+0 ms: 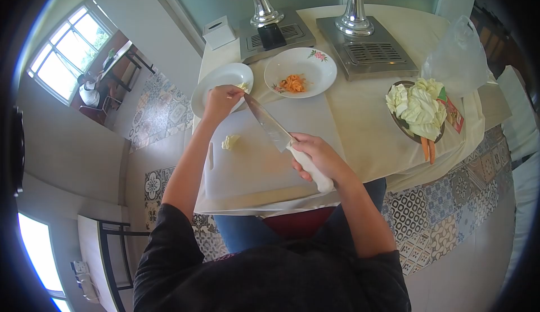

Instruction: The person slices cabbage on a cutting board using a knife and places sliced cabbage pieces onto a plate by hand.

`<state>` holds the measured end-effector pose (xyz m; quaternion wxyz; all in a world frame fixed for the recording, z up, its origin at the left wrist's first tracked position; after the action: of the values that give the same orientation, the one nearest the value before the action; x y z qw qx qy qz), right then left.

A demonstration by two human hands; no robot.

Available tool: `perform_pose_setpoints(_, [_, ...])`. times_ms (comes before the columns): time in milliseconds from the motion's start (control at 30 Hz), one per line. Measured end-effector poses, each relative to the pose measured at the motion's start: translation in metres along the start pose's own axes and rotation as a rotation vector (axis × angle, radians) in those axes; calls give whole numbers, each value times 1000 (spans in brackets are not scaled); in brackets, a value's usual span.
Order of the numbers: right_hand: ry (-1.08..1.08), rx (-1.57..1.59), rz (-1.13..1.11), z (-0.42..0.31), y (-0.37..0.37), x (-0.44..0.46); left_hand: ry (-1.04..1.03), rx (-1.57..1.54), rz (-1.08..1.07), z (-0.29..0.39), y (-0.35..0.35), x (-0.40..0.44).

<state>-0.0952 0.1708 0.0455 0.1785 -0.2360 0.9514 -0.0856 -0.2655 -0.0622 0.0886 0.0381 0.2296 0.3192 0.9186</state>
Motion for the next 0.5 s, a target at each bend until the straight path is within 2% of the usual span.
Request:
perform_pose_setpoints(100, [0, -89, 35, 1, -10, 26, 164, 70, -53, -32, 2, 16])
perform_pose_setpoints(200, [-12, -199, 81, 5, -12, 32, -60, 340, -62, -29, 4, 21])
perform_pose_setpoints(300, [-27, -241, 78, 10, -11, 30, 26, 381, -138, -32, 1, 20])
perform_pose_setpoints(400, [-35, -258, 85, 8, -12, 28, -55, 447, -108, -28, 0, 19])
perform_pose_setpoints(500, [-26, -299, 116, 4, -14, 28, -42, 432, -38, -26, 5, 20])
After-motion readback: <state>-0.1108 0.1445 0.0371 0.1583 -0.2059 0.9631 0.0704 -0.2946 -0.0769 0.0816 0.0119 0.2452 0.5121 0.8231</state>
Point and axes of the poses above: each hand's wrist, its own x-axis towards the middle knuckle, its own y-axis out of the back of the hand, z = x × y, the point moved 7 cm from there along x, towards the middle knuckle, and after that the axes turned 11 degrees about -x, right-handed, at the moved point
